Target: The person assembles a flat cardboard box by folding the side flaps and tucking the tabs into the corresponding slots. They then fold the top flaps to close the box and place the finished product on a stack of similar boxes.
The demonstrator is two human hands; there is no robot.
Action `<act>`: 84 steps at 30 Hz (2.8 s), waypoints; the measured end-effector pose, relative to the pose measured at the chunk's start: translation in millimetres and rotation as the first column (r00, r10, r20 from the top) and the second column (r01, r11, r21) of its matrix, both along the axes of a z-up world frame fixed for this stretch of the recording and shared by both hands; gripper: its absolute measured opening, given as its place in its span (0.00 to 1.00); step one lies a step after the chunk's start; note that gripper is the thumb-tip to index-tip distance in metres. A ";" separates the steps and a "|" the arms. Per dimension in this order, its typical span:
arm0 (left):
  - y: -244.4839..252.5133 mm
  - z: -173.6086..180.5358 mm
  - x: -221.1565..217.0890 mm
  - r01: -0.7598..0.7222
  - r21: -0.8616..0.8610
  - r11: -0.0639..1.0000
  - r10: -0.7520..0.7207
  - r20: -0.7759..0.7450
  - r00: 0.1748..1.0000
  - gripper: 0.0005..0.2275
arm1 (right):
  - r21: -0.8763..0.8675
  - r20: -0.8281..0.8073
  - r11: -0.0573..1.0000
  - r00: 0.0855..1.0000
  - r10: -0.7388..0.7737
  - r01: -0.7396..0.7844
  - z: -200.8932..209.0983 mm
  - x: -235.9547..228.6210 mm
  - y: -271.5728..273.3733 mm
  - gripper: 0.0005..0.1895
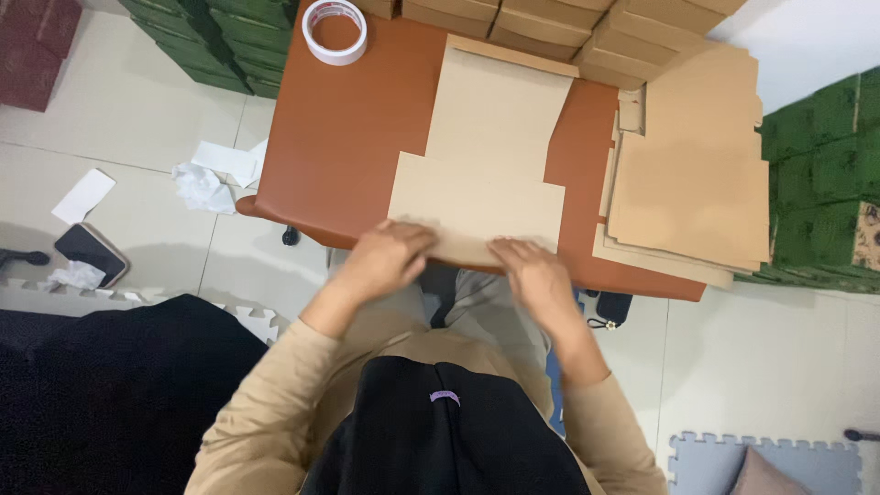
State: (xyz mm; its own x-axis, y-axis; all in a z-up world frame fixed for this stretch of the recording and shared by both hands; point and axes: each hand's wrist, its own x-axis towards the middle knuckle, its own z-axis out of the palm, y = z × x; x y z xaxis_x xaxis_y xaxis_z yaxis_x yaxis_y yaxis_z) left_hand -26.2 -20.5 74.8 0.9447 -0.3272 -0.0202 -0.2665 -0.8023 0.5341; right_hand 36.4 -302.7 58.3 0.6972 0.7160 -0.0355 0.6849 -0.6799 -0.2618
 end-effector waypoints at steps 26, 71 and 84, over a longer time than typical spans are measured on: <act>30.2 -60.0 59.9 -0.303 -0.194 0.933 0.332 0.140 0.933 0.12 | 0.135 0.051 0.973 0.979 -0.195 0.187 -24.2 -30.0 132.9 0.42; 44.0 -109.1 69.2 -0.526 -0.158 0.836 0.532 -0.003 0.847 0.15 | 0.593 -0.716 0.364 0.677 -0.171 0.719 -55.4 102.0 -32.6 0.15; 3.5 -25.2 65.5 -0.579 0.150 0.802 0.566 0.119 0.816 0.40 | 0.467 0.035 0.701 0.781 -0.623 0.539 -36.9 68.7 -1.9 0.38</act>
State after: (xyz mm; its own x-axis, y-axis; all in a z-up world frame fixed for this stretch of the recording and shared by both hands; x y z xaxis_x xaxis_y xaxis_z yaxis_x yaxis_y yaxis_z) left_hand 39.3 -16.9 49.6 0.9600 0.2764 0.0437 0.2411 -0.8963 0.3721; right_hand 105.2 -304.6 21.5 0.9415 0.0796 0.3273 0.2512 -0.8132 -0.5250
